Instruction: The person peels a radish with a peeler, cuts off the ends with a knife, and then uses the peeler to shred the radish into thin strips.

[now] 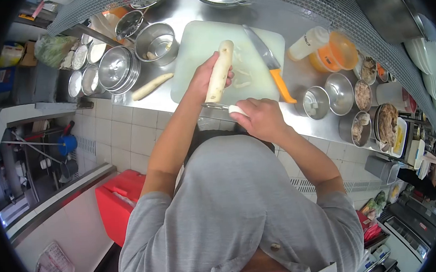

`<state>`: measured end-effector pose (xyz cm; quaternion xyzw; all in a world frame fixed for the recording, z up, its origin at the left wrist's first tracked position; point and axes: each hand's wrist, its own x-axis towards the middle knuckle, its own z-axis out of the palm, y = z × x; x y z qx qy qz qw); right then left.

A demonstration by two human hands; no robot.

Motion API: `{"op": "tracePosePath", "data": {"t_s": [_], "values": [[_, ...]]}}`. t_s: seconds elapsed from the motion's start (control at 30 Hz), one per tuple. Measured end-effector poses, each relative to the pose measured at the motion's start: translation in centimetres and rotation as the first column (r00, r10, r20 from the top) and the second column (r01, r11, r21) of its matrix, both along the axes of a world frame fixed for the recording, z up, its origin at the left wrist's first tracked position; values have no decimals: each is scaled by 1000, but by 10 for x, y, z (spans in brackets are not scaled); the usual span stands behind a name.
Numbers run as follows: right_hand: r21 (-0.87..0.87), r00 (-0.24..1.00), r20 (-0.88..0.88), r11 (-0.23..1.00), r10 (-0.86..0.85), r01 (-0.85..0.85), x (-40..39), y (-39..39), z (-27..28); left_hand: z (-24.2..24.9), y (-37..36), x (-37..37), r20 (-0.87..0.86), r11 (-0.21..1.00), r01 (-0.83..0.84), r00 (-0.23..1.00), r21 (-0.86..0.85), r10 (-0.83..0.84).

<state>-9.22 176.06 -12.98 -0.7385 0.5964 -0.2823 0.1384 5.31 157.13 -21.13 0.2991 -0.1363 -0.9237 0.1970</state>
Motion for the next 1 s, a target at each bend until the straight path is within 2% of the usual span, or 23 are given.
{"op": "tracePosePath", "data": {"t_s": [0.13, 0.23, 0.3, 0.33, 0.4, 0.47, 0.5, 0.57, 0.67, 0.7, 0.77, 0.83, 0.9, 1.0], "values": [[-57, 1000, -15, 998, 19, -20, -2, -6, -2, 2, 2, -5, -60, 1000, 23, 998, 19, -22], [-5, 998, 60, 1000, 25, -24, -7, -12, -8, 7, 3, -4, -27, 999, 27, 999, -27, -28], [20, 985, 152, 997, -83, 81, -18, -25, -22, 11, 6, -3, 35, 995, 39, 999, -95, -36], [36, 971, 198, 991, -137, 132, -27, -36, -31, 13, 10, -1, -6, 996, 49, 999, -69, -49], [352, 906, 202, 891, -372, 287, -68, -70, -57, 17, 18, 4, -82, 997, 75, 994, -17, -76], [414, 933, -1, 850, -359, 327, -105, -94, -76, 26, 24, 7, -110, 994, 98, 989, -39, -101], [411, 922, 34, 846, -385, 338, -113, -90, -87, 31, 24, 8, -124, 993, 111, 985, -51, -116], [395, 904, 96, 849, -417, 350, -123, -95, -105, 39, 19, 6, 14, 994, 50, 999, -94, -49], [478, 921, 67, 822, -384, 309, -105, -72, -64, 36, 13, 10, 132, 990, 1, 991, -143, 18], [447, 925, 76, 842, -372, 302, -96, -64, -50, 32, 9, 10, 157, 987, 3, 987, -158, 22], [382, 934, 90, 878, -347, 289, -71, -48, -24, 14, -1, 13, 33, 998, -9, 999, -59, 11], [226, 976, 177, 970, -129, 87, -46, -29, -5, 2, -6, 12, -38, 1000, -1, 999, -18, 1], [48, 991, 127, 998, 35, -41, -27, -16, -2, 2, -8, 9, -54, 999, 17, 998, -36, -19], [1, 996, 25, 996, 91, -91, -12, -8, 2, 9, -2, 2, 27, 997, 13, 1000, -70, -12]]}}
